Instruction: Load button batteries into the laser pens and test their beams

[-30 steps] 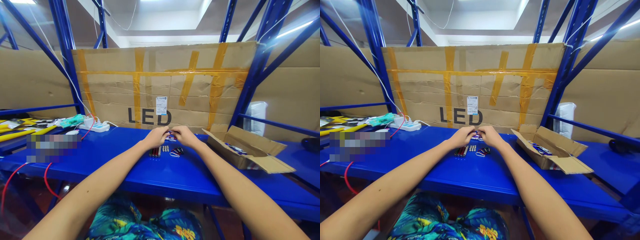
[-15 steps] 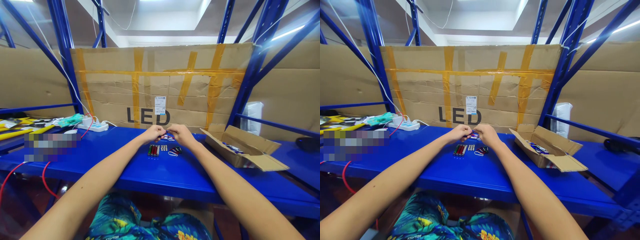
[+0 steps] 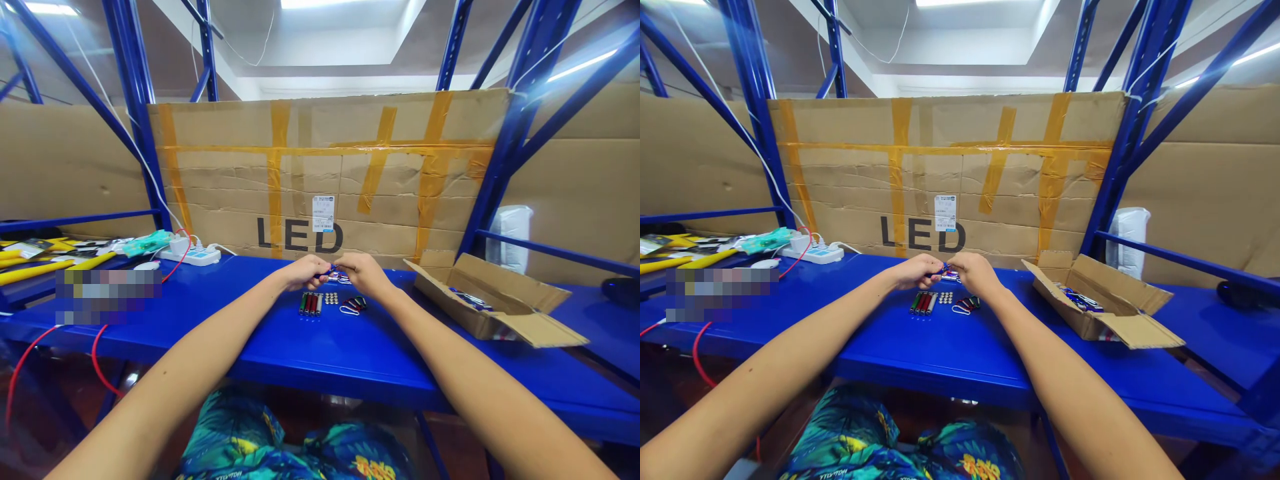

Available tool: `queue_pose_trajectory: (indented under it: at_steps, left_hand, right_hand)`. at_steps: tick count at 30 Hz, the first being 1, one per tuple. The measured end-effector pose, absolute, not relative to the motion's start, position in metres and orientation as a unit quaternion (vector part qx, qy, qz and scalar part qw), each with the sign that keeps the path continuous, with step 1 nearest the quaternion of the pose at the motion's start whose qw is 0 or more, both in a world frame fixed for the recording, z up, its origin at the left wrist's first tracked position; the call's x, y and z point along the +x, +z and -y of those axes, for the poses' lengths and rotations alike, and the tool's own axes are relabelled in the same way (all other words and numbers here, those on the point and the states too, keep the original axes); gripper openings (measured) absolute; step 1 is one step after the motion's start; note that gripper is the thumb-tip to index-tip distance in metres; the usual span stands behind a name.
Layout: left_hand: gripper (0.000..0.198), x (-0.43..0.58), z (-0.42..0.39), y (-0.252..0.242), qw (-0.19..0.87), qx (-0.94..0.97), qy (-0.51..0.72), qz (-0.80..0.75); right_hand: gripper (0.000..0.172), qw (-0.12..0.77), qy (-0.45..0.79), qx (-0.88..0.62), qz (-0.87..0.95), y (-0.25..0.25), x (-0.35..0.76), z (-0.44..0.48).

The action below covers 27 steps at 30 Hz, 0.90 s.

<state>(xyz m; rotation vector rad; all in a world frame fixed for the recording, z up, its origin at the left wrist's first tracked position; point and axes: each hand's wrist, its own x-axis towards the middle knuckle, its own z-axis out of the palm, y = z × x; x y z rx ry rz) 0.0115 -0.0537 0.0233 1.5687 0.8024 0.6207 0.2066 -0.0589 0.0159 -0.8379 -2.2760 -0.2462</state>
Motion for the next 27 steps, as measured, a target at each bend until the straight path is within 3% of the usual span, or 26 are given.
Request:
queue_pose_trajectory:
  at_steps: [11, 18, 23, 25, 27]
  left_hand:
    - [0.026, 0.004, 0.049, 0.031, 0.754, 0.511, 0.214, -0.353]
    - [0.023, 0.002, 0.049, 0.034, 0.740, 0.538, 0.219, -0.339]
    - [0.019, 0.003, 0.045, 0.028, 0.565, 0.657, 0.286, -0.409]
    - [0.018, 0.000, 0.038, 0.020, 0.420, 0.722, 0.294, -0.465]
    - [0.019, -0.004, 0.031, 0.012, 0.207, 0.782, 0.290, -0.511]
  right_hand:
    - [0.031, 0.364, -0.135, -0.295, 0.873, 0.011, 0.203, 0.054]
    - [0.026, 0.366, -0.131, -0.312, 0.867, 0.012, 0.204, 0.054]
    - [0.021, 0.369, -0.088, -0.353, 0.855, 0.012, 0.210, 0.048]
    - [0.021, 0.363, -0.067, -0.368, 0.853, 0.011, 0.214, 0.045]
    - [0.020, 0.353, -0.051, -0.387, 0.850, 0.011, 0.217, 0.042]
